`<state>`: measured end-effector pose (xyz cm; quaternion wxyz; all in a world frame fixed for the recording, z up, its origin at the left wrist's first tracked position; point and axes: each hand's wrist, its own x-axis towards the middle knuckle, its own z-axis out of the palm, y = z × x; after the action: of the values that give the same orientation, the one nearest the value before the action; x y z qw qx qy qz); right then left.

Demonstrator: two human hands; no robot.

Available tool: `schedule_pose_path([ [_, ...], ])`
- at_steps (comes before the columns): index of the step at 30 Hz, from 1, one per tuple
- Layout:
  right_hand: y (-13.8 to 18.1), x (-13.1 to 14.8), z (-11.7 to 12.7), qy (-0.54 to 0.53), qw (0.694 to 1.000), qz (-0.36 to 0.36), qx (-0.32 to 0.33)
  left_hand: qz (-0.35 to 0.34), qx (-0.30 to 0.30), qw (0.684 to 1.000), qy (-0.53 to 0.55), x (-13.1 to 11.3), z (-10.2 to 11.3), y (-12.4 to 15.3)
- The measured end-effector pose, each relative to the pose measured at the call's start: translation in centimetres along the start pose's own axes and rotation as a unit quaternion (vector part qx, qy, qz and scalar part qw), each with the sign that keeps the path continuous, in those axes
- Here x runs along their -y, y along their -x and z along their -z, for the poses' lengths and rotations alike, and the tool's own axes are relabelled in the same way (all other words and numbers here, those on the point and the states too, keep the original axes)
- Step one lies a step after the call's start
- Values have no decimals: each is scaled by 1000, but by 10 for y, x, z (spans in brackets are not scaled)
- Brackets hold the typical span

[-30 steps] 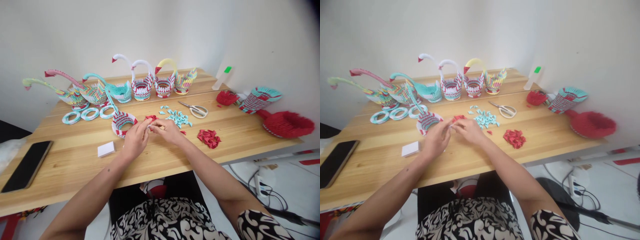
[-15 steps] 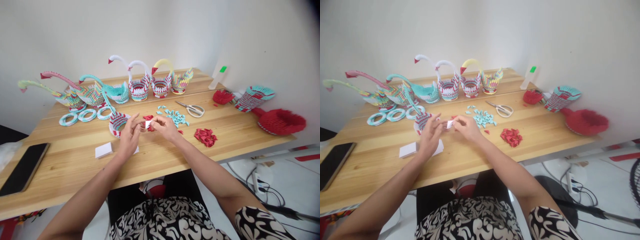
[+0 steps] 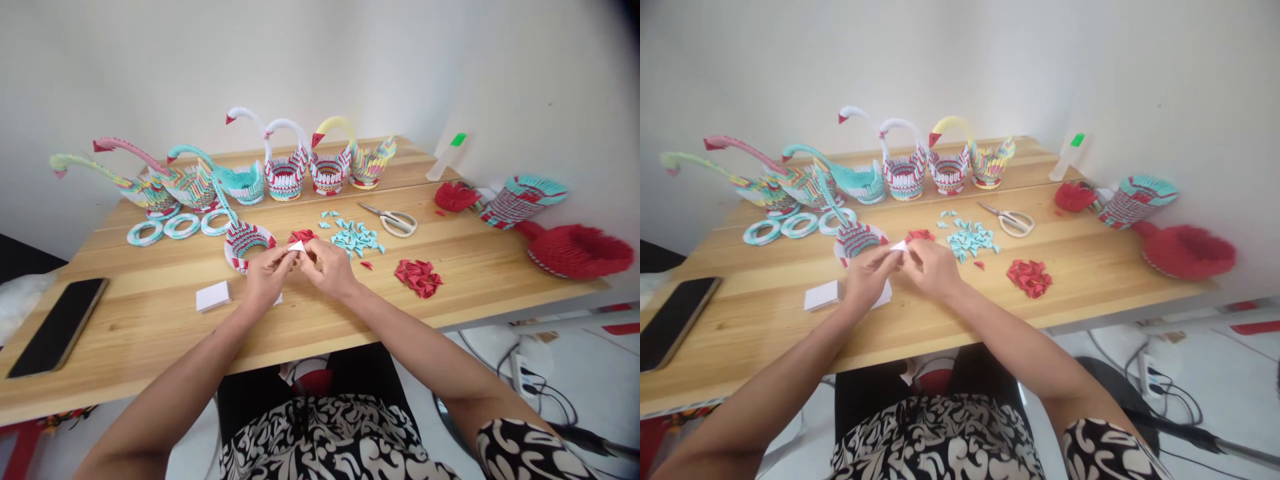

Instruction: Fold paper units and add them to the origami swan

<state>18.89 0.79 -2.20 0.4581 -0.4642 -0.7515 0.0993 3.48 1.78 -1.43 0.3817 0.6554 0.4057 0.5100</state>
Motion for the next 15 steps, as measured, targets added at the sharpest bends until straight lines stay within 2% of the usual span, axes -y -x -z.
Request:
schedule_pose_path([
  [2,-1,1,3,-3,1000,-2,18,17,0,1000,3,-2,2,-2],
  [5,-7,-2,10,-115,990,-73,38,61,19,998,13,-3,5,-5],
  [8,-13,-8,13,-275,945,-168,56,98,57,993,33,-3,7,-6],
  [10,-15,-12,13,-338,918,-191,84,109,75,990,38,-3,7,-6],
  [15,-15,-14,12,-378,897,-210,93,115,78,989,45,-5,7,-5],
])
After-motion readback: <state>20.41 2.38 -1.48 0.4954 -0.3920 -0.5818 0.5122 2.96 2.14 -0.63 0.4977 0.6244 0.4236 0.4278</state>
